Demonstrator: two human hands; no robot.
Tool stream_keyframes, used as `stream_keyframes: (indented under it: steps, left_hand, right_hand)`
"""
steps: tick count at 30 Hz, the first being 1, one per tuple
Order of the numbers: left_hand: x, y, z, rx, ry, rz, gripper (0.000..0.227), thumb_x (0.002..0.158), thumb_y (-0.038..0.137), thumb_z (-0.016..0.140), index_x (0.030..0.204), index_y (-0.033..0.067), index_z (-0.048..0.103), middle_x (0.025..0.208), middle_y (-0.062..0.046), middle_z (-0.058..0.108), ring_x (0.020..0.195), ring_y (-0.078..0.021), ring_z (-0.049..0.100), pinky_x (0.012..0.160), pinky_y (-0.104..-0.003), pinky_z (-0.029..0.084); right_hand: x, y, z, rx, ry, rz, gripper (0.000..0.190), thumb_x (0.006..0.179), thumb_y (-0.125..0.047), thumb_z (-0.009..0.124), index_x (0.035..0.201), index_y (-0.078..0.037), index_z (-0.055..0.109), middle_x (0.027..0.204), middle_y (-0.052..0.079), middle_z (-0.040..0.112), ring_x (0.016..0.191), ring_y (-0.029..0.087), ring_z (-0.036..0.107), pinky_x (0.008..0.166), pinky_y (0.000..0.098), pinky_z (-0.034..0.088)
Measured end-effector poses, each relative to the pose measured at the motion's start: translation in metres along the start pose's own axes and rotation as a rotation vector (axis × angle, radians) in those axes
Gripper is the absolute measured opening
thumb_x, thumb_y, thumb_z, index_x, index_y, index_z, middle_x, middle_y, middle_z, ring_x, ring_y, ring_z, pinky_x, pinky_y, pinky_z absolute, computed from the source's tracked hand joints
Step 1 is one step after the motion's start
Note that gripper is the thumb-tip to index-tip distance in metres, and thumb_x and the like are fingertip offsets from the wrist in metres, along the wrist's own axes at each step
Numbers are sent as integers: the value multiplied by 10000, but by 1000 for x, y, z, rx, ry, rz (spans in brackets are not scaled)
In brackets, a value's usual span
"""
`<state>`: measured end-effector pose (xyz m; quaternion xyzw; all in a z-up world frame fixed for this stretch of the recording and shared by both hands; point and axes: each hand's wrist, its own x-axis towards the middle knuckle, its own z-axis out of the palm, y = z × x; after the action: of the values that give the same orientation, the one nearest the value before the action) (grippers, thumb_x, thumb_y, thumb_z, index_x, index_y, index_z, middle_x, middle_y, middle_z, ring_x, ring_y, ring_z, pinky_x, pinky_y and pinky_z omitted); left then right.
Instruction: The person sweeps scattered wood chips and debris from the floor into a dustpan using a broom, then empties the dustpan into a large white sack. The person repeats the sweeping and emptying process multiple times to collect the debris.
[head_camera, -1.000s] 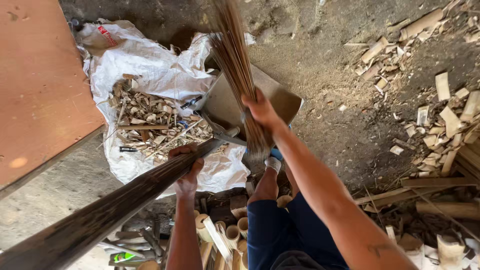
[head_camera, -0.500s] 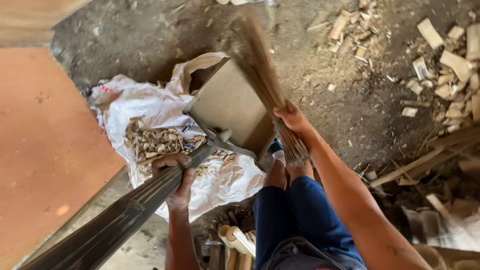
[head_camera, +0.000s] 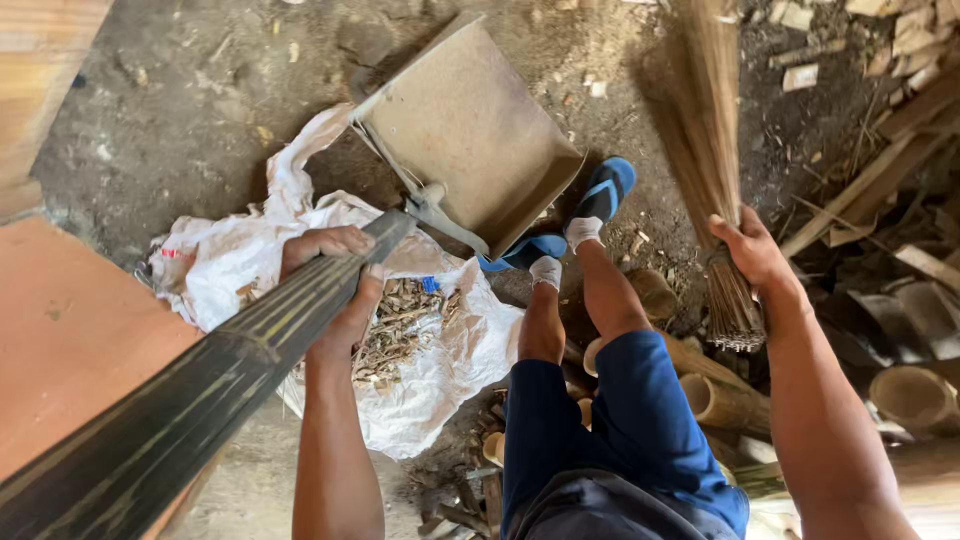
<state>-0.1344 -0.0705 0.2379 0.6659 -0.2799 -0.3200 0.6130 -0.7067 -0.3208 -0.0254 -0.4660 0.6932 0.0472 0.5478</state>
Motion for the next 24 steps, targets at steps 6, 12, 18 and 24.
stream_keyframes:
  steps: [6,12,18,24]
  left_hand:
    - [52,-6,45,-49,-176,8,432,833,13,755,1171,96,500,1052,-77,600,1031,-176,617,1046,-398,525]
    - [93,-13,71,237,-323,-16,335,918,-28,744,1151,68,523,1057,-69,645,1038,-191,663,1012,-367,537]
    - [111,-41,87,575,-383,-97,356,842,-21,781,1107,58,556,1112,-92,687,1025,-190,672,924,-349,570]
    - [105,-52,47,509,-400,-45,369,874,-41,737,1170,48,535,1107,-97,659,1024,-138,640,1000,-327,541]
  right_hand:
    - [34,27,30,-241,281,149,699,940,-310,777,1438,19,414,1222,223,630,1067,306,617,882,420,525]
    - [25,-41,204,-373,-335,129,692,922,-410,624,1420,1,374,1172,313,682,1095,430,688,947,459,562]
    - [-103,-116,190,-332,-511,-180,903,824,-420,704,1571,-113,301,1219,306,660,1175,452,624,1000,479,490]
    - [-90,-110,121,-379,-229,59,841,915,-400,608,1582,-26,259,1191,360,665,1124,475,677,994,491,541]
